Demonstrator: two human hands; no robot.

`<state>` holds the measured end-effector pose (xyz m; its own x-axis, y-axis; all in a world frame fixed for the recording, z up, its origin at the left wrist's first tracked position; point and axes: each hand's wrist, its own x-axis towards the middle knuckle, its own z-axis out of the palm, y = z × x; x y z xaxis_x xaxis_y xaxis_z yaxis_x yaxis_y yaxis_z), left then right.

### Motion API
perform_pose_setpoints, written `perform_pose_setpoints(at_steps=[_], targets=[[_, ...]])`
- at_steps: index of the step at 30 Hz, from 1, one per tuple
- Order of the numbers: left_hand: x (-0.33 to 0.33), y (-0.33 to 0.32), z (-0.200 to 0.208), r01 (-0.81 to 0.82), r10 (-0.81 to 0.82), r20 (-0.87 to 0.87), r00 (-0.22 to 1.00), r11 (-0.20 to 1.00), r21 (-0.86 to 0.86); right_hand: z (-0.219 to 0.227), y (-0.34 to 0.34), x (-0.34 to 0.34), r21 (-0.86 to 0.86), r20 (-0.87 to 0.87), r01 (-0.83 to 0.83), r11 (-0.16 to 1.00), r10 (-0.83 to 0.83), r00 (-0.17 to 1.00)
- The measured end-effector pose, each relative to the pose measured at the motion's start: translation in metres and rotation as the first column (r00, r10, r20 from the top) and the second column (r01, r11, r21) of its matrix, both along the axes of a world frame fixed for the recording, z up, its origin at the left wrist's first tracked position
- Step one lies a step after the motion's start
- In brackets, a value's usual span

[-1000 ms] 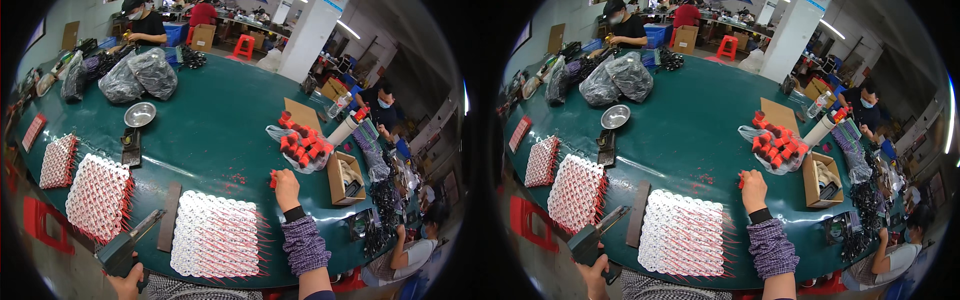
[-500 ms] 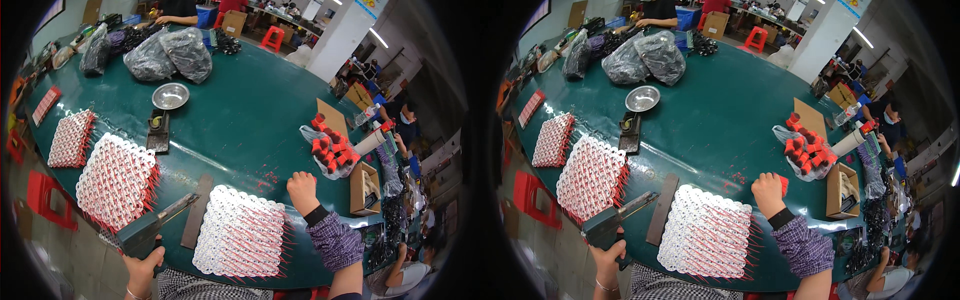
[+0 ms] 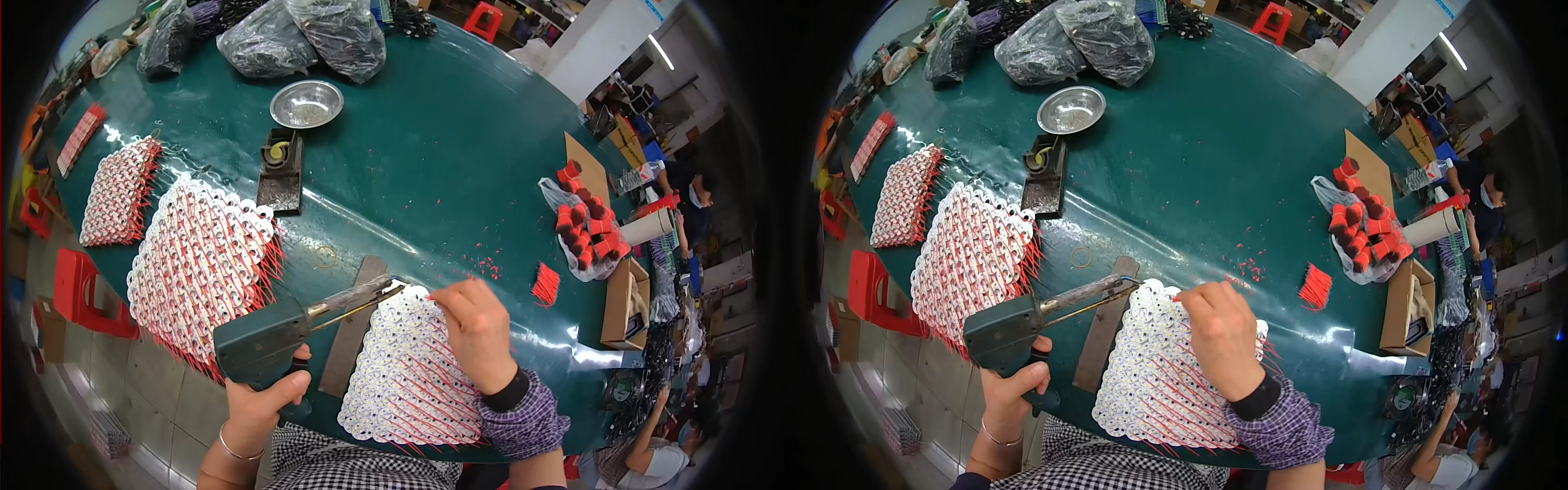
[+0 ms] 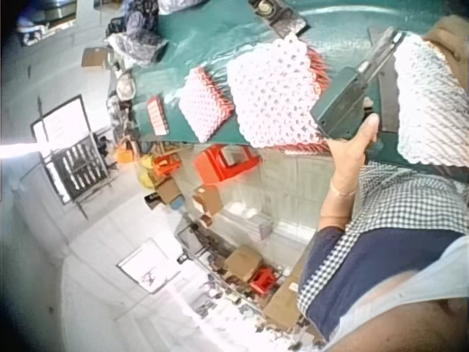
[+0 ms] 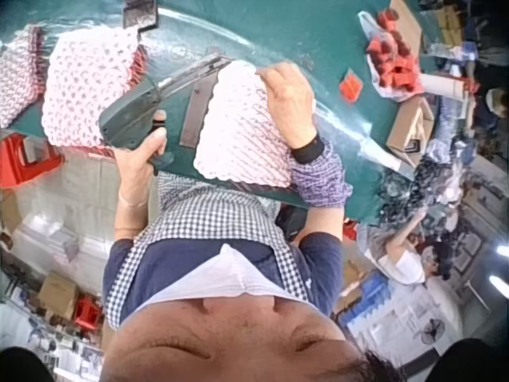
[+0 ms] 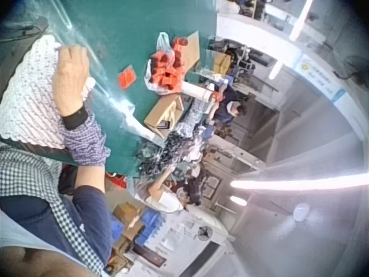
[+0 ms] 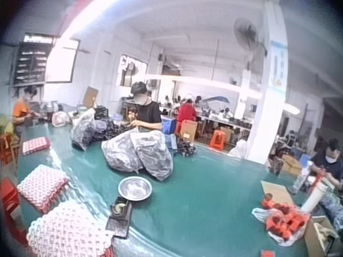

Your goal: The person solders red wires onto circular LED panels using a handheld soldering tool, picking up a bundle of wires from the table and attaching them to the panels.

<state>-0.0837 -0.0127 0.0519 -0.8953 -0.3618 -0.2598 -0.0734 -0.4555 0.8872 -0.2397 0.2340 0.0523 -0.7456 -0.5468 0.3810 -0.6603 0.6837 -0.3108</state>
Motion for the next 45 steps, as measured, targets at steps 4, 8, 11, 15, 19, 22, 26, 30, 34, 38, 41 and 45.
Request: perform_pose_setpoints(at_steps=[4, 8, 11, 15, 19, 22, 26, 30, 34, 38, 41, 45], targets=[[0.001, 0.0, 0.007, 0.128, -0.119, 0.113, 0.986, 0.989, -0.075, -0.017, 0.007, 0.018, -0.084, 0.066, 0.054, 0.995, -0.049, 0.997], [0.0, 0.005, -0.003, 0.169, -0.13, 0.181, 0.975, 0.962, -0.216, -0.031, 0.001, 0.026, -0.113, 0.056, 0.055, 0.992, -0.049, 0.997], [-0.003, 0.011, -0.016, 0.229, -0.182, 0.158, 0.971, 0.903, -0.364, -0.039, 0.0, 0.028, -0.107, 0.044, 0.055, 0.993, -0.051, 0.998], [-0.011, 0.014, -0.014, 0.243, -0.26, 0.062, 0.964, 0.754, -0.61, -0.046, 0.003, 0.031, -0.092, 0.037, 0.059, 0.994, -0.056, 0.998], [-0.014, 0.017, -0.018, 0.247, -0.277, 0.048, 0.96, 0.748, -0.616, -0.042, 0.002, 0.033, -0.073, 0.034, 0.056, 0.996, -0.054, 0.998], [-0.014, 0.018, -0.018, 0.289, -0.309, 0.078, 0.948, 0.726, -0.624, -0.043, 0.005, 0.033, -0.057, 0.026, 0.033, 0.998, -0.032, 0.999], [-0.017, 0.019, -0.017, 0.285, -0.338, 0.071, 0.939, 0.645, -0.709, -0.042, 0.005, 0.032, -0.035, 0.021, 0.006, 0.999, -0.006, 1.0], [-0.017, 0.022, -0.019, 0.286, -0.319, 0.075, 0.945, 0.692, -0.663, -0.044, 0.005, 0.032, -0.034, 0.019, 0.008, 0.999, -0.007, 1.0], [-0.017, 0.023, -0.019, 0.294, -0.316, 0.093, 0.944, 0.68, -0.671, -0.044, 0.006, 0.032, -0.026, 0.022, 0.001, 1.0, -0.001, 1.0], [-0.018, 0.023, -0.019, 0.288, -0.328, 0.077, 0.942, 0.664, -0.69, -0.042, 0.005, 0.032, -0.023, 0.032, -0.002, 1.0, 0.003, 0.999], [-0.018, 0.022, -0.017, 0.295, -0.336, 0.087, 0.938, 0.639, -0.71, -0.043, 0.005, 0.032, -0.011, 0.026, 0.01, 1.0, -0.01, 1.0], [-0.012, 0.018, -0.017, 0.405, -0.372, 0.206, 0.905, 0.605, -0.686, -0.041, 0.004, 0.032, -0.004, 0.025, 0.015, 1.0, -0.015, 1.0]])
